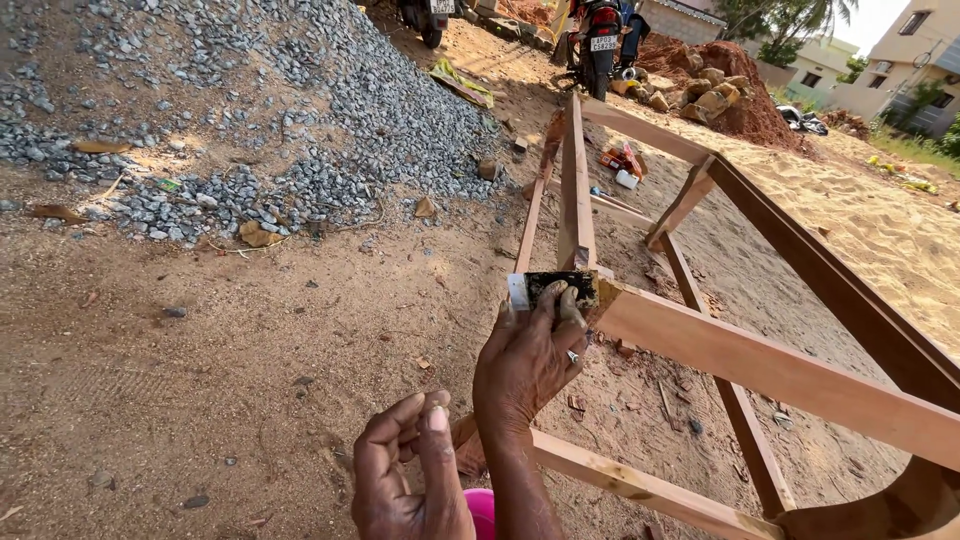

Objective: Applying wood filler or putty to the joints and surfaces of a wooden table frame using a scraper.

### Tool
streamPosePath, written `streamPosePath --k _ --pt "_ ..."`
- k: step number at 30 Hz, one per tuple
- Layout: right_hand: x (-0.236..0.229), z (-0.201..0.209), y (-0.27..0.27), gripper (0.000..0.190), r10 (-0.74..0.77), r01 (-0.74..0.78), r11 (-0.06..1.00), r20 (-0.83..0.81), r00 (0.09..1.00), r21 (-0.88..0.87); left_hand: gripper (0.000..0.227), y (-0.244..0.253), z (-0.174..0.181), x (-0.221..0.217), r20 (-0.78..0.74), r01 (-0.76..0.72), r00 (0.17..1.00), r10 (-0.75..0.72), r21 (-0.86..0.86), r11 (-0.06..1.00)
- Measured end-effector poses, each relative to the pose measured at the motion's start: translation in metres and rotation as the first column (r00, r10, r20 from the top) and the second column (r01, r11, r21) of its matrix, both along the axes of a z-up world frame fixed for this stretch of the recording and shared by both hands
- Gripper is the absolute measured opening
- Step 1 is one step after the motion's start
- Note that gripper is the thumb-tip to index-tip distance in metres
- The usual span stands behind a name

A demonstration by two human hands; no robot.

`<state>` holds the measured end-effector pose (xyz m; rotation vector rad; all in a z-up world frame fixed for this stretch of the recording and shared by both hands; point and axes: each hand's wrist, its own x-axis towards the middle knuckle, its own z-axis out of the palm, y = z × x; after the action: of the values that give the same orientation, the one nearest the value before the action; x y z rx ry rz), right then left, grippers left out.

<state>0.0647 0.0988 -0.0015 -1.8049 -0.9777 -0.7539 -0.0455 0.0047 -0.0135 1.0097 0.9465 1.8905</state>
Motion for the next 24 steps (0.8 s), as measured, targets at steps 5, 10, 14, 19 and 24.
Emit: streamPosePath --k 5,10,14,19,24 --pt "0.002 0.002 -0.001 0.06 0.022 -0.029 0.996 0.091 0.996 0.085 0.019 0.019 -0.006 0.022 -0.025 0.064 0.998 -0.063 0.028 0.998" --pt "0.036 -0.01 -0.003 0.049 0.118 -0.117 0.988 0.004 0.993 0.102 0.052 0.083 0.01 0.062 -0.307 0.156 0.937 -0.166 -0.056 0.986" --pt "0.019 0.013 -0.029 0.056 0.163 -0.16 0.985 -0.062 0.985 0.061 0.075 0.143 0.019 0.096 -0.422 0.23 0.89 -0.175 0.082 0.97" --pt "0.017 0.025 -0.038 0.057 0.144 -0.144 0.989 -0.012 0.989 0.027 0.055 0.153 0.046 0.105 -0.458 0.403 0.828 -0.324 0.082 0.912" --pt "0.015 0.029 -0.039 0.06 0.166 -0.163 0.986 -0.073 0.983 0.043 0.039 0.153 0.081 0.101 -0.66 0.484 0.66 -0.36 0.007 0.875"
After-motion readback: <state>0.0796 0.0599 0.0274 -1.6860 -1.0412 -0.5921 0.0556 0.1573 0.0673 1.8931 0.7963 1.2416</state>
